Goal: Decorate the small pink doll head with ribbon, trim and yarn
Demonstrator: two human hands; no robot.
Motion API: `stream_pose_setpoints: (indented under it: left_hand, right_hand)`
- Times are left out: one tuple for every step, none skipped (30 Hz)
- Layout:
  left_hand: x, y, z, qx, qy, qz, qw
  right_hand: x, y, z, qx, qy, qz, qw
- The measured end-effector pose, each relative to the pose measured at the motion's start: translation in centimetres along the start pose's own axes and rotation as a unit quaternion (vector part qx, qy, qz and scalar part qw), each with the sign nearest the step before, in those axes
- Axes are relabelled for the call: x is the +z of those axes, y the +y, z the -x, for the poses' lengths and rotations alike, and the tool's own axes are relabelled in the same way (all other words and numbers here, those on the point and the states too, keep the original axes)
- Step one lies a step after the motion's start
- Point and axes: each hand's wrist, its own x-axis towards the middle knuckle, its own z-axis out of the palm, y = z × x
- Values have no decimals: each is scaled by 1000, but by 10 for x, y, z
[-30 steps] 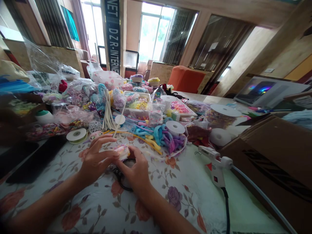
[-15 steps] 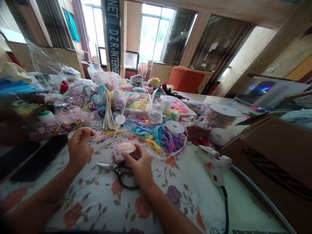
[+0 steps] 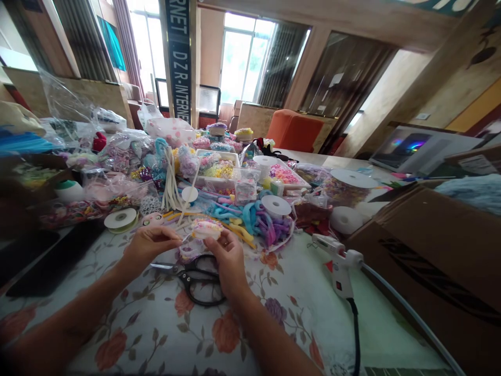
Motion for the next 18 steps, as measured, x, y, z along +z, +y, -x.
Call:
stream_pose_setpoints:
  left_hand:
    - [0, 0, 0, 2, -13, 9, 1000]
    - [0, 0, 0, 3, -23, 9, 1000]
    - [0, 0, 0, 0, -34, -2, 999]
    - [0, 1, 0, -7, -45, -16, 999]
    - [1, 2, 0, -14, -55, -28, 998]
    - [2, 3, 0, -16, -63, -37, 997]
    - [3, 4, 0, -12, -68, -44, 997]
    - [4, 5, 0, -2, -69, -53, 996]
    - [5, 6, 0, 14, -64, -68, 996]
    - [5, 6, 0, 31, -56, -91, 994]
    - [5, 6, 0, 46, -48, -119, 991]
    - [5, 6, 0, 59, -46, -143, 987]
    - [5, 5, -1, 72, -50, -161, 983]
    - [4, 3, -1, 83, -58, -169, 980]
    - [4, 2, -1, 93, -61, -166, 980]
    - [3, -1, -2, 98, -54, -154, 982]
    - [3, -3, -2, 96, -41, -134, 985]
    - [3, -5, -2, 88, -25, -109, 990]
  right_hand:
    - [0, 0, 0, -5, -4, -1, 1000]
    - [0, 0, 0, -10, -8, -2, 1000]
    - [0, 0, 0, -14, -10, -2, 1000]
    - [0, 0, 0, -19, -10, 0, 1000]
    - [0, 0, 1, -25, -6, 3, 1000]
    - [0, 0, 1, -31, -3, 9, 999]
    - [1, -1, 2, -39, -2, 17, 999]
    - [2, -1, 3, -51, -4, 27, 998]
    - [2, -1, 5, -66, -9, 39, 997]
    - [3, -1, 7, -83, -15, 51, 995]
    - [4, 0, 9, -102, -21, 64, 993]
    - [4, 0, 11, -119, -27, 75, 990]
    - [5, 0, 13, -134, -30, 84, 987]
    - [5, 1, 14, -145, -32, 88, 985]
    - [4, 2, 16, -152, -33, 89, 984]
    - [4, 2, 17, -155, -32, 88, 983]
    - [4, 2, 17, -158, -28, 89, 983]
    - [3, 3, 17, -157, -24, 90, 983]
